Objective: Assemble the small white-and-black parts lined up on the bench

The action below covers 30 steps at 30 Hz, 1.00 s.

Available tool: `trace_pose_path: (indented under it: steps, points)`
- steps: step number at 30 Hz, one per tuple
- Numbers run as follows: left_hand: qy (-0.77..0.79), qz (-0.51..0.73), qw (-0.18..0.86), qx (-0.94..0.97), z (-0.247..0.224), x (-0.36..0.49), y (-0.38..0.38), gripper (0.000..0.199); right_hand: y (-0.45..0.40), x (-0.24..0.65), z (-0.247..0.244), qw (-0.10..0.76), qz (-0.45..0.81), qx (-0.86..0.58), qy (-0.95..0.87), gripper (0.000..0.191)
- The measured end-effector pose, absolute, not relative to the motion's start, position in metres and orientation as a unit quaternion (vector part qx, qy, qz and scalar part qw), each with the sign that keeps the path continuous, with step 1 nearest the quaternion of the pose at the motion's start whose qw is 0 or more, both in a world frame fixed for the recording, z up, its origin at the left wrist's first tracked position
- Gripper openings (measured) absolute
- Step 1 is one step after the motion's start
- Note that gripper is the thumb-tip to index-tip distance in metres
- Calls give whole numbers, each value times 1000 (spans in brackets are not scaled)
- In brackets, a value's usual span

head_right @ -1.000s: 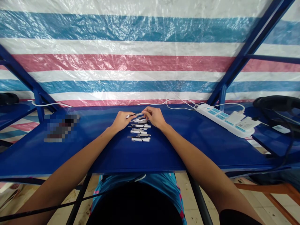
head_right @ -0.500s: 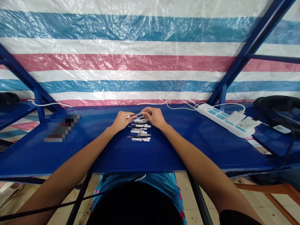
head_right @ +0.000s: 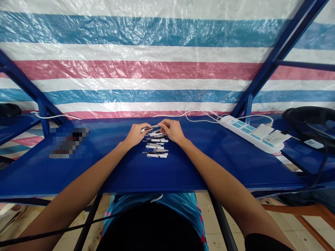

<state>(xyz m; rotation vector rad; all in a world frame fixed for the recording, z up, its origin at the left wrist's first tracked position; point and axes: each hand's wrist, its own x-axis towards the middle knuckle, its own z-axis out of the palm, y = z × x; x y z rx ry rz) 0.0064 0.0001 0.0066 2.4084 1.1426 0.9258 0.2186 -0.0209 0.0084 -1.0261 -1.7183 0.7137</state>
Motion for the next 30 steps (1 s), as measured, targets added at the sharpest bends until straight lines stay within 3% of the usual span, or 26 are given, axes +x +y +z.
trace_pose_path:
  steps: [16, 30]
  points:
    - [403, 264, 127, 867, 12, 3, -2, 23, -24, 213, 9, 503, 316, -396, -700, 46]
    - [348, 335, 197, 853, 14, 2, -4, 36, -23, 216, 6, 498, 314, -374, -717, 42]
